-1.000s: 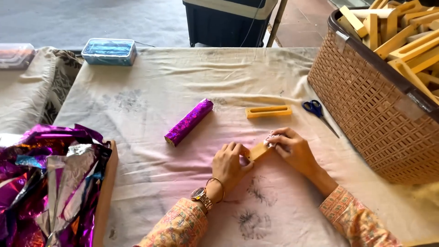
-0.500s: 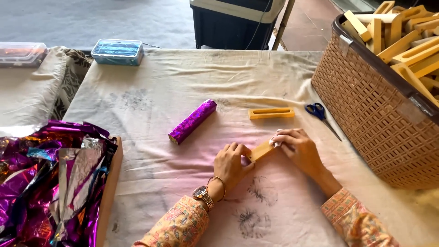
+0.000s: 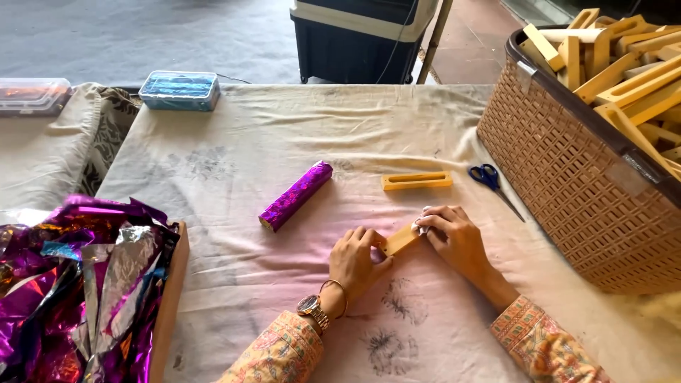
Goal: Assemble wooden box pieces and wrap them in colored paper.
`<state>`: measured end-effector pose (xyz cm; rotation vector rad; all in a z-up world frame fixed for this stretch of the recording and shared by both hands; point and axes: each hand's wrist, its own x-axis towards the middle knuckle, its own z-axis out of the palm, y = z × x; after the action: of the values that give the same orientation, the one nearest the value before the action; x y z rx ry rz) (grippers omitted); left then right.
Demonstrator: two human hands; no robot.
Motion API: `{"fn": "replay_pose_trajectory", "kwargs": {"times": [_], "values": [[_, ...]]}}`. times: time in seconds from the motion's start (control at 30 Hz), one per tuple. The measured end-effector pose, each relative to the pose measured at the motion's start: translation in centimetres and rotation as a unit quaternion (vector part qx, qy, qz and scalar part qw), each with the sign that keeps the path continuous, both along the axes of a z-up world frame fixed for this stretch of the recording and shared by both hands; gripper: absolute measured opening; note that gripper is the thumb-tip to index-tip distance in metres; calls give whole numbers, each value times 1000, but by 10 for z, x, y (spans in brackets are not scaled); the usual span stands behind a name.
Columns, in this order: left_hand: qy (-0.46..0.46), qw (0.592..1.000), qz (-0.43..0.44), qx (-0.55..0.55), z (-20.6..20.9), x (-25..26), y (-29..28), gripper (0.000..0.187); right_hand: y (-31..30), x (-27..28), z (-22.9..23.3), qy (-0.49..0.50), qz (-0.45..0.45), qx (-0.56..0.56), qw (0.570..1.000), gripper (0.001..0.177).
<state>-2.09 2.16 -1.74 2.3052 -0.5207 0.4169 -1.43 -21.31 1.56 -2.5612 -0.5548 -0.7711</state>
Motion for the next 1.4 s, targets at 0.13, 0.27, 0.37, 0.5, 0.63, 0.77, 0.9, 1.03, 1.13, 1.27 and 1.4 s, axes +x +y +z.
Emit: {"fn": "replay_pose_trajectory", "kwargs": {"times": [0.13,0.27,0.37,0.5,0.63,0.77,0.9,1.03,1.13,1.27,1.4], "values": [[19,1000,0,8,2,0,0,31,0,-1,2,4,-3,2,1000,18],[13,1000,-8,21,-4,2,-1,31,-1,-4,3,5,7,5,1000,19],[0,1000,-9,10,-1,0,0,32,-2,-4,2,11,9,6,1000,19],[15,1000,-5,19,-1,1,0,31,-1,-3,3,5,7,-1,1000,17],[1,1000,-12,7,-3,1,0,31,-2,-2,0,6,9,5,1000,18],[8,1000,-11,8,0,-1,0,31,-2,-3,-2,10,7,6,1000,18],[2,1000,-10,4,2,-1,0,32,-1,-3,2,1,16,7,1000,18],[13,1000,-10,5,2,0,1,31,-1,-1,-3,17,8,18,1000,19],[4,1000,-11,5,0,0,-1,32,-1,-5,0,15,7,10,1000,19],[5,1000,-10,12,-3,1,0,32,-1,-4,-2,15,18,4,1000,20],[4,1000,-10,9,-1,0,0,32,0,-7,-1,21,15,10,1000,18]]}}
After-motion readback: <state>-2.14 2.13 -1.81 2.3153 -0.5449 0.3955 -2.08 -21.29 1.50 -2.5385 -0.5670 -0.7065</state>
